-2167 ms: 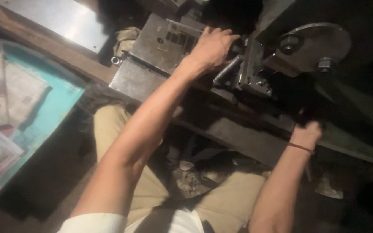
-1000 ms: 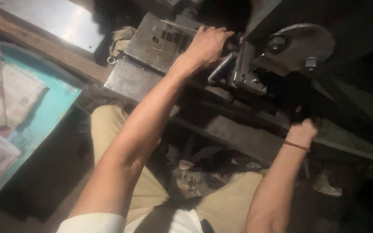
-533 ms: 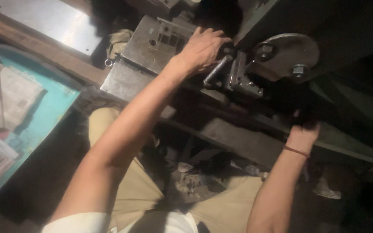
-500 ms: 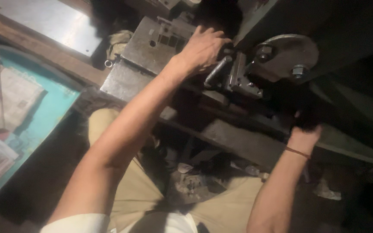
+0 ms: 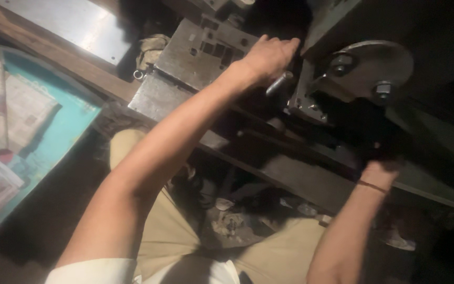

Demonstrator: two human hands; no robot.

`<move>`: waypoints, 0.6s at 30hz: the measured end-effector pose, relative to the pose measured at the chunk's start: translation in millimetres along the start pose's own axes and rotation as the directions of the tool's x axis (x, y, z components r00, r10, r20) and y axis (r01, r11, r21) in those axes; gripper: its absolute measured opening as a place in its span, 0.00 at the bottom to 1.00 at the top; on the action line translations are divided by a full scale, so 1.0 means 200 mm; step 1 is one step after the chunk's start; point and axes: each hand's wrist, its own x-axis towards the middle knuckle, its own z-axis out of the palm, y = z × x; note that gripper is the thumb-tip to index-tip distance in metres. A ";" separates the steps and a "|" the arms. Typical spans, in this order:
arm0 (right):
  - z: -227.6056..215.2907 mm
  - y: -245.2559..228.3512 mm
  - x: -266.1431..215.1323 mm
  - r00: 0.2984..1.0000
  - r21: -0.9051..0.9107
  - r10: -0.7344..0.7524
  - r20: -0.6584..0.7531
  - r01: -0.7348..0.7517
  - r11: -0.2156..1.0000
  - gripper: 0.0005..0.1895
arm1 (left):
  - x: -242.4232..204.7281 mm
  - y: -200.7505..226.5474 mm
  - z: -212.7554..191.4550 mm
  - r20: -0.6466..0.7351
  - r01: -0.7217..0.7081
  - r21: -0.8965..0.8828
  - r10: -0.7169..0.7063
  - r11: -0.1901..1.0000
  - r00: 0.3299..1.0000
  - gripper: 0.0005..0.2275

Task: The person operates a metalworking machine, feeding a flat metal sheet into the device and guiding it through the mechanism. They use both hands to control the sheet's movement and position as it passes through the machine's rollers or blades.

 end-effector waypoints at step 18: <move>0.27 -0.02 -0.12 0.998 -0.029 0.058 0.022 -0.057 0.998 0.27 | -0.10 -0.05 -0.05 0.034 0.108 -0.083 -0.105 0.991 0.994 0.32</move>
